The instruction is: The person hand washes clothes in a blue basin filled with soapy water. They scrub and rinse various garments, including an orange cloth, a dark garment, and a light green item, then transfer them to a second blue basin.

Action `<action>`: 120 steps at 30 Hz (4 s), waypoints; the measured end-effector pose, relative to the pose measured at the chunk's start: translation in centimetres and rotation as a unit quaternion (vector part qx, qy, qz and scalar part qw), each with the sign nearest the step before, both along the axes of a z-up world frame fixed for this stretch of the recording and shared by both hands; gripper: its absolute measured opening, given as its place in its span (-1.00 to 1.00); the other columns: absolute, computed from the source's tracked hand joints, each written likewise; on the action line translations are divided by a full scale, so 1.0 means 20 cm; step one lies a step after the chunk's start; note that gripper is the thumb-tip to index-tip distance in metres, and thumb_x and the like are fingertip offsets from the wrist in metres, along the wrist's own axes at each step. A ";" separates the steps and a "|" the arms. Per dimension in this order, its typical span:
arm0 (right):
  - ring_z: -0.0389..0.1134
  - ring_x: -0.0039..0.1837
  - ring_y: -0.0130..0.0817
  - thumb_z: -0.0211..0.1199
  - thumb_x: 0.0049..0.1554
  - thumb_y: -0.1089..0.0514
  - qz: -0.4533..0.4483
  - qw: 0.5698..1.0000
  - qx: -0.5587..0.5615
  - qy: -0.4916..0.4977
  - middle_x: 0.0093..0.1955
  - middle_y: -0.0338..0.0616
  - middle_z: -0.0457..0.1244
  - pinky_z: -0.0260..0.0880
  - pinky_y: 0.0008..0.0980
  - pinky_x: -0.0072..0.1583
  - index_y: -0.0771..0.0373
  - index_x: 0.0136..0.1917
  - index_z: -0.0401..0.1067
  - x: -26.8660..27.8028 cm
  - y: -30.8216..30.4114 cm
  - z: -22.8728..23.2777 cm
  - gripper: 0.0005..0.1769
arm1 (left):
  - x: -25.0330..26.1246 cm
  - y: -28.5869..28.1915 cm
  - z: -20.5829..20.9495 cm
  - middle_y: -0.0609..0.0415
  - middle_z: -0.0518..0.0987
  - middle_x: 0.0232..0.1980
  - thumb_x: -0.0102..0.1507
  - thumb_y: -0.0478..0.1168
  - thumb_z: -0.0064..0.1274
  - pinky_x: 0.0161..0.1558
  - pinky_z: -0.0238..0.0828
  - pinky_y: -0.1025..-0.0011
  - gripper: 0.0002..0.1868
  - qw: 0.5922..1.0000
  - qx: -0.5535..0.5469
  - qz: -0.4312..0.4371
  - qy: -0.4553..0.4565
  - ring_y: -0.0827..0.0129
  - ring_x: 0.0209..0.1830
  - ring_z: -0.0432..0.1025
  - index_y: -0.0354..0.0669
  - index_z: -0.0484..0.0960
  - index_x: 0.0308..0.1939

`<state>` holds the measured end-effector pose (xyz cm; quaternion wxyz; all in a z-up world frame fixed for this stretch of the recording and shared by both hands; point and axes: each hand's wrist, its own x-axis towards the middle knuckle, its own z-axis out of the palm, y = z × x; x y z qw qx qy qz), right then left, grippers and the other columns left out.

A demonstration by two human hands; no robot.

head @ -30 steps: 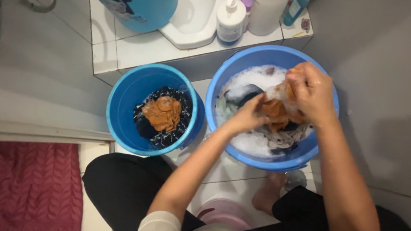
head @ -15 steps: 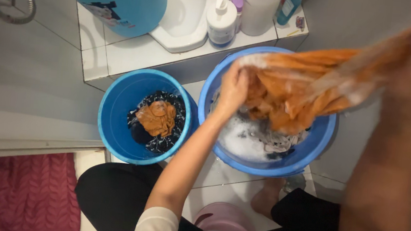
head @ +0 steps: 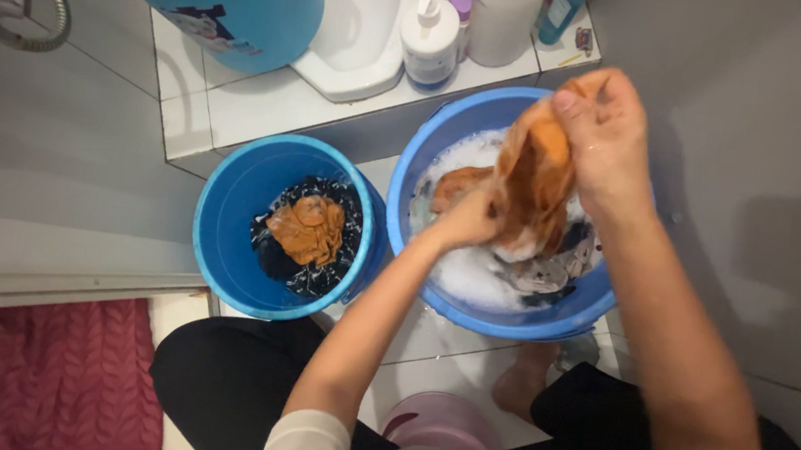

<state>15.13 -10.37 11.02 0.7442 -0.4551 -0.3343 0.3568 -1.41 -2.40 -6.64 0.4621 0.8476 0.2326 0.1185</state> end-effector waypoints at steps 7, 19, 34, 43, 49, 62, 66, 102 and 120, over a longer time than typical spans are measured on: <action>0.39 0.21 -0.38 0.24 0.27 0.38 -0.042 0.998 -0.022 -0.042 0.17 -0.18 0.32 0.47 -0.38 0.26 0.27 0.32 0.15 0.26 -0.05 -0.22 -0.58 | 0.05 0.20 -0.05 -0.10 0.71 -0.15 0.31 -0.17 -0.08 -0.06 0.53 0.24 -0.69 0.979 -0.084 0.175 -0.055 0.11 -0.15 0.60 -0.13 0.70 0.02; 0.25 0.38 0.06 0.70 -0.32 -0.18 -0.009 0.861 -0.421 -0.287 0.41 0.20 0.16 0.29 -0.04 0.34 0.23 0.51 -0.02 -0.01 -0.11 -0.92 0.35 | -0.04 0.26 0.52 -0.09 0.49 0.31 0.26 -0.31 0.03 0.23 0.53 0.11 -0.36 0.802 -0.567 0.048 -0.184 0.11 0.23 0.50 -0.20 0.26 0.43; 0.43 -0.03 -0.14 0.34 0.13 -0.03 0.133 0.836 -0.446 -0.291 -0.05 0.02 0.44 0.43 -0.14 0.01 0.32 0.07 0.61 0.68 -0.19 -0.50 -0.60 | -0.23 0.35 0.88 -0.16 0.68 -0.12 0.12 -0.23 0.06 0.02 0.45 0.11 -0.75 0.945 0.154 0.261 0.120 -0.04 -0.02 0.54 -0.09 0.74 -0.16; 0.38 0.30 -0.37 0.15 0.40 0.17 0.028 0.994 0.034 -0.102 0.24 -0.18 0.32 0.43 -0.32 0.41 0.27 0.35 0.31 0.47 -0.31 0.30 -0.71 | -0.11 0.28 1.15 0.06 0.62 -0.02 0.24 -0.14 0.09 0.05 0.56 0.12 -0.63 0.867 -0.450 0.023 -0.210 0.26 0.00 0.51 -0.22 0.56 0.08; 0.23 0.38 0.05 0.52 0.13 0.06 -0.133 0.872 0.045 -0.469 0.34 0.24 0.12 0.27 -0.10 0.39 0.28 0.56 -0.17 -0.08 -0.15 0.06 0.05 | 0.02 0.08 0.94 -0.15 0.57 0.21 0.39 -0.04 0.13 0.32 0.39 0.10 -0.52 0.902 -0.344 -0.023 -0.258 0.09 0.25 0.45 -0.30 0.56 0.25; 0.34 0.20 -0.02 0.20 0.25 0.14 -0.213 0.824 -0.060 -0.522 0.11 0.03 0.31 0.36 -0.07 0.26 0.23 0.19 0.46 -0.61 -0.20 -0.62 -0.74 | 0.00 -0.19 -0.11 -0.05 0.60 0.18 0.42 0.03 -0.02 0.25 0.46 0.18 -0.52 0.628 -0.731 0.118 -0.241 0.19 0.20 0.50 -0.21 0.58 0.27; 0.34 0.21 -0.01 0.21 0.23 0.11 -0.199 0.861 -0.244 -0.399 0.12 0.04 0.31 0.35 -0.06 0.27 0.25 0.18 0.44 -0.50 -0.18 -0.78 -0.72 | -0.02 -0.18 -0.28 -0.03 0.61 0.16 0.41 0.04 -0.06 0.19 0.48 0.21 -0.51 0.637 -0.717 0.156 -0.237 0.21 0.16 0.51 -0.22 0.55 0.27; 0.45 0.06 0.08 0.24 0.05 -0.09 -0.130 0.869 -0.324 -0.350 -0.01 0.03 0.40 0.45 -0.05 0.20 0.15 -0.02 0.56 -0.50 -0.26 -0.85 -0.65 | -0.10 -0.15 -0.50 0.03 0.58 -0.05 0.28 -0.09 0.02 -0.08 0.43 0.32 -0.65 0.713 -0.656 0.179 -0.168 0.32 -0.10 0.47 -0.27 0.56 0.02; 0.33 0.38 -0.22 0.12 0.22 -0.11 0.075 0.964 -0.048 0.249 0.32 -0.11 0.31 0.35 -0.22 0.40 0.22 0.33 0.41 0.03 -0.27 -0.63 -0.47 | 0.19 -0.10 0.78 0.06 0.64 -0.10 0.27 -0.40 -0.01 -0.02 0.50 0.40 -0.79 0.935 -0.279 -0.050 -0.216 0.41 -0.07 0.51 -0.39 0.62 -0.05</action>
